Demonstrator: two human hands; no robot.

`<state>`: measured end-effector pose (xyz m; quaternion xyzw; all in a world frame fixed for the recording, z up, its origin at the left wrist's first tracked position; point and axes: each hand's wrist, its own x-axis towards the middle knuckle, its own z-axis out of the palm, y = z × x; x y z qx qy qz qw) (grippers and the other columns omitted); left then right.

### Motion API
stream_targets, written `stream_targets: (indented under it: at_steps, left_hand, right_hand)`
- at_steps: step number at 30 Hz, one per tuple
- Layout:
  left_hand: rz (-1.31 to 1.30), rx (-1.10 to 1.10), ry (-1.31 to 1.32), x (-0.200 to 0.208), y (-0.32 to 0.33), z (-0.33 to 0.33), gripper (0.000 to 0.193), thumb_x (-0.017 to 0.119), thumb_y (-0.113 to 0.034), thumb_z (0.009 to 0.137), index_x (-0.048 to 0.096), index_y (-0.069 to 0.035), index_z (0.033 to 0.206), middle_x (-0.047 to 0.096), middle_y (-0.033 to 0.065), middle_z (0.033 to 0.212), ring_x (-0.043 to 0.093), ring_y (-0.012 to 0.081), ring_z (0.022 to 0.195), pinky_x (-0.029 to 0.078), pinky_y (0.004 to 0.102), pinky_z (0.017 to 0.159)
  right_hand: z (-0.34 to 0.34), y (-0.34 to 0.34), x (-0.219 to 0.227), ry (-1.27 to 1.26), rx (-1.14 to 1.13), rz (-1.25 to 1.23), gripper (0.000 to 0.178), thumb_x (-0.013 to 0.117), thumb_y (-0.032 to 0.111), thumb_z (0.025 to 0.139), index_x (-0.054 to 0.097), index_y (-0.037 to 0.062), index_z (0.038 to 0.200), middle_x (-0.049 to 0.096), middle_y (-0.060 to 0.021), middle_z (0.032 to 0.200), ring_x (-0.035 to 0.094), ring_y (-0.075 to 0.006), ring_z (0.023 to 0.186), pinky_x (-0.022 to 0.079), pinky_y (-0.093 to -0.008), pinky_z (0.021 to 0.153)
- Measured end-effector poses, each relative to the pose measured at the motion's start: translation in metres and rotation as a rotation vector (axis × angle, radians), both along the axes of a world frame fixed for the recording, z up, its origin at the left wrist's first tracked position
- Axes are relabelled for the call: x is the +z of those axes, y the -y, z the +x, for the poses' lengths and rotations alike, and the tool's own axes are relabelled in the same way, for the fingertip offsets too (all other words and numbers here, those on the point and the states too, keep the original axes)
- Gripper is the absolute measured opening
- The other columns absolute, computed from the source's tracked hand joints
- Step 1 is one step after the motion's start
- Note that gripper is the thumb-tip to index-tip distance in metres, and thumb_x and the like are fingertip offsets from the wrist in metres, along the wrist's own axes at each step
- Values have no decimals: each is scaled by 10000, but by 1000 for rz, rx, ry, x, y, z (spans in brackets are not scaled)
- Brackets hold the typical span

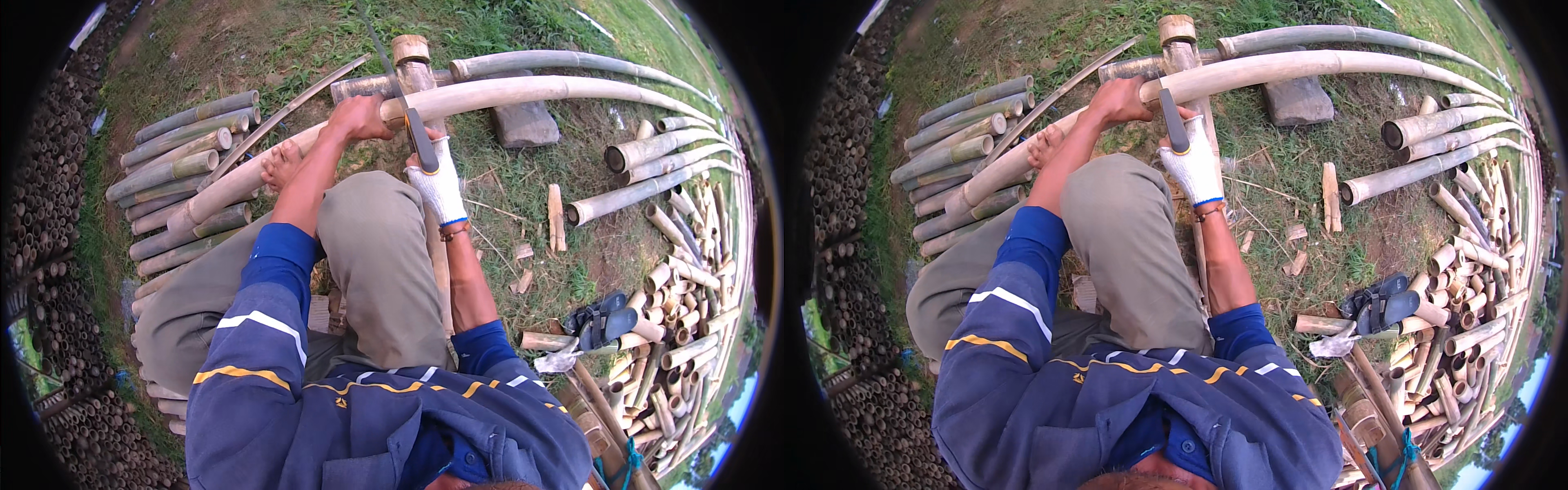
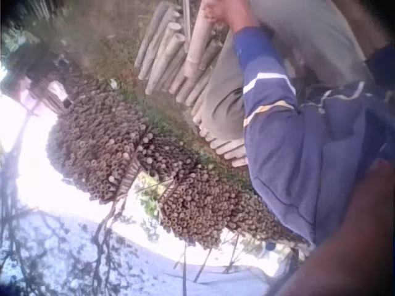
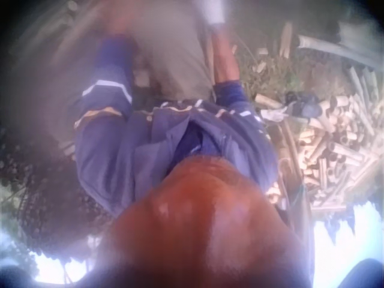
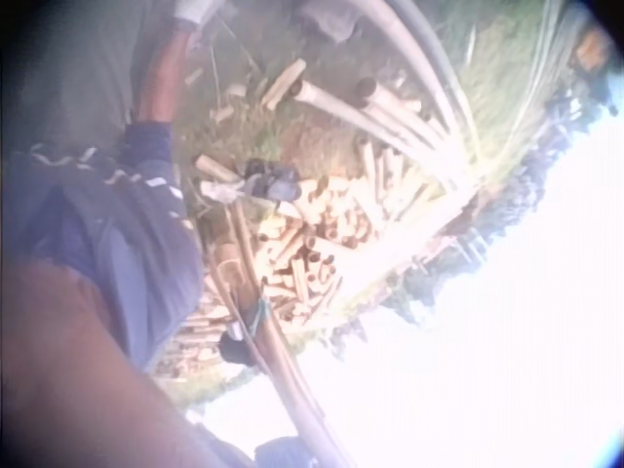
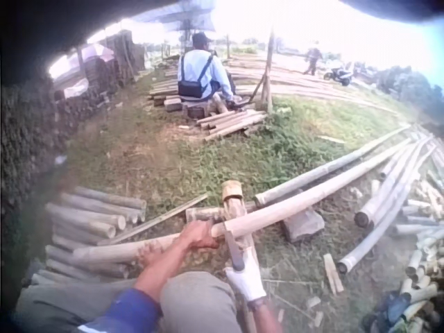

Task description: The person sits on the ground and uses a hand saw to cut long bamboo poles into shorter sections. They repeatedly position each pole on a support, saw through it, and set the cut pieces aside.

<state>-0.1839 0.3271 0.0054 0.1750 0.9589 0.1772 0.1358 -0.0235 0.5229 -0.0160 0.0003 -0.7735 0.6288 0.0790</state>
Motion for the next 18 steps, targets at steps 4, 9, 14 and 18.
stream_targets:
  at_steps: [4, 9, 14, 18]
  left_hand:
    - [-20, 29, 1, -9, 21, 3, 757, 895, -472, 669, 726, -21, 1253, 805, 273, 1169, 773, 446, 1112, 607, 515, 1009]
    - [-49, 26, -2, -10, 6, 9, 740, 889, -451, 653, 724, -14, 1227, 806, 276, 1142, 775, 448, 1096, 609, 526, 1003]
    - [-37, 59, -7, -2, 7, 10, 727, 892, -451, 648, 729, -23, 1212, 807, 271, 1132, 775, 444, 1089, 609, 518, 1007]
    - [-5, 23, 14, -1, -7, 5, 762, 899, -467, 658, 735, -16, 1250, 805, 273, 1159, 774, 437, 1113, 608, 516, 1015]
  right_hand:
    - [152, -30, 3, 79, 31, 155, 648, 661, -13, 916, 514, 29, 1547, 670, -140, 1271, 669, -206, 1113, 524, -342, 1036]
    - [299, -47, 22, 380, -103, -134, 673, 677, -25, 903, 502, 35, 1550, 654, -132, 1372, 669, -204, 1180, 510, -339, 1084]
    - [111, -28, -2, -14, 25, 191, 615, 679, -17, 938, 517, 36, 1529, 651, -77, 1120, 624, -162, 915, 541, -310, 906]
    - [-1, -4, 1, -20, -11, 85, 572, 702, 14, 930, 564, 26, 1485, 664, -101, 974, 623, -193, 832, 563, -362, 850]
